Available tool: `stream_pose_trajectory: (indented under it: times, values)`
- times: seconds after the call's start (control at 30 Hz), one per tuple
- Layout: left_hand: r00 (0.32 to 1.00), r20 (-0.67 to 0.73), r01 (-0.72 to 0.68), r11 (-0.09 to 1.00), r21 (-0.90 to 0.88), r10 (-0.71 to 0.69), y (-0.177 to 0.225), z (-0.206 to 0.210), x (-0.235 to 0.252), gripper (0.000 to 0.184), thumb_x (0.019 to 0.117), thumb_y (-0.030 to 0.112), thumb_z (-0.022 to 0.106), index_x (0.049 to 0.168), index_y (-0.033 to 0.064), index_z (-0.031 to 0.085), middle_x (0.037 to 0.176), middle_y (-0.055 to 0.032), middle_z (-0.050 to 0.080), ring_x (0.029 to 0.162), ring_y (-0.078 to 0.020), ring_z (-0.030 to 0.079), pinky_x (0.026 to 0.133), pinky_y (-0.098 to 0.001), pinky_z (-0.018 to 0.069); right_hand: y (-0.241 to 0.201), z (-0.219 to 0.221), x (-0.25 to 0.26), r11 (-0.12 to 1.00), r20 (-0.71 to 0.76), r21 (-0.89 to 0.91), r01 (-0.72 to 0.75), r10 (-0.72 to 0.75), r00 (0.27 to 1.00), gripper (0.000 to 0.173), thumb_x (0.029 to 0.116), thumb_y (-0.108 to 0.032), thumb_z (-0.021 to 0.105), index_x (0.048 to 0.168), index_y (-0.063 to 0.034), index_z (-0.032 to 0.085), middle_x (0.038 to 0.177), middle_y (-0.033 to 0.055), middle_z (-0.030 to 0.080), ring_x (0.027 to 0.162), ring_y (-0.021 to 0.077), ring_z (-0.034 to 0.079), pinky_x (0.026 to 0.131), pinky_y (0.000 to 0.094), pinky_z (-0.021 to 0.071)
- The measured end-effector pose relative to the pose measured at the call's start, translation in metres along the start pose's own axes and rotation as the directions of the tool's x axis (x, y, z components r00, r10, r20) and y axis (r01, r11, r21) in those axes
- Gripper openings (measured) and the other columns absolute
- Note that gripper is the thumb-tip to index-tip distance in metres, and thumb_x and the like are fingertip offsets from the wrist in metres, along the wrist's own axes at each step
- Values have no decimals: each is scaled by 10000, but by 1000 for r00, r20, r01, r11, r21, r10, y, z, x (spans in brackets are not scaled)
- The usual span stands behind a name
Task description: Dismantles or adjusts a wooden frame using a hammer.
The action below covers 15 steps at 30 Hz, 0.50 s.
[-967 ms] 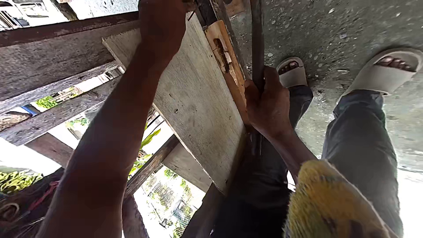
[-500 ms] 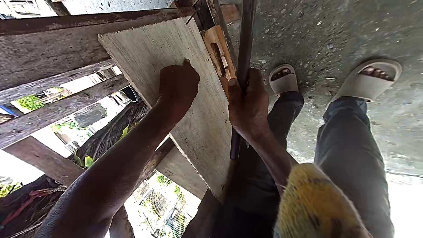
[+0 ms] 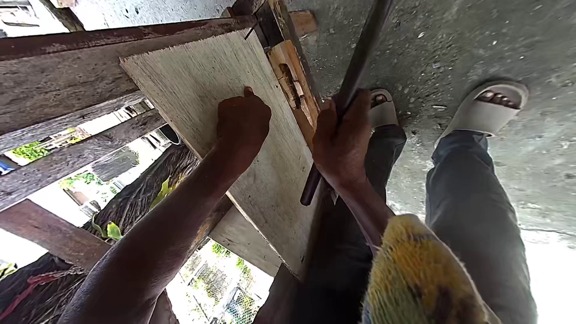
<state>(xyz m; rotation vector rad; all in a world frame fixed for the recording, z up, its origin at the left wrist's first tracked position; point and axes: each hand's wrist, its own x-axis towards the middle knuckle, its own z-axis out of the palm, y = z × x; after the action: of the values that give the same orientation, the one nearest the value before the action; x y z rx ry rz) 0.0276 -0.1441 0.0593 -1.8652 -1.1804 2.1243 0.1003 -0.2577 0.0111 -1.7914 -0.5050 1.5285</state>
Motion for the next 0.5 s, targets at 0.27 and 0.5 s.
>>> stream_pose_trajectory:
  times: [0.27,0.5]
  values:
    - [999,-43,-16,1000,8,17,-3,4,-3,401,1065,30,363,1425,-119,459,812,-211,644,731,-381,676,588,-471,495,-10,-25,2,999,15,-46,-4,4,1000,210,1089,-272,468,1131,-68,496,628,-14,463,437,83,475,411,274,439]
    - [999,-51,-12,1000,1,13,-2,5,-3,396,1062,27,376,1418,-131,450,784,-198,632,714,-363,676,585,-446,499,-5,-14,1,1000,8,-19,6,-6,1000,203,1094,-251,457,1116,-54,501,627,-4,458,441,94,463,415,288,433]
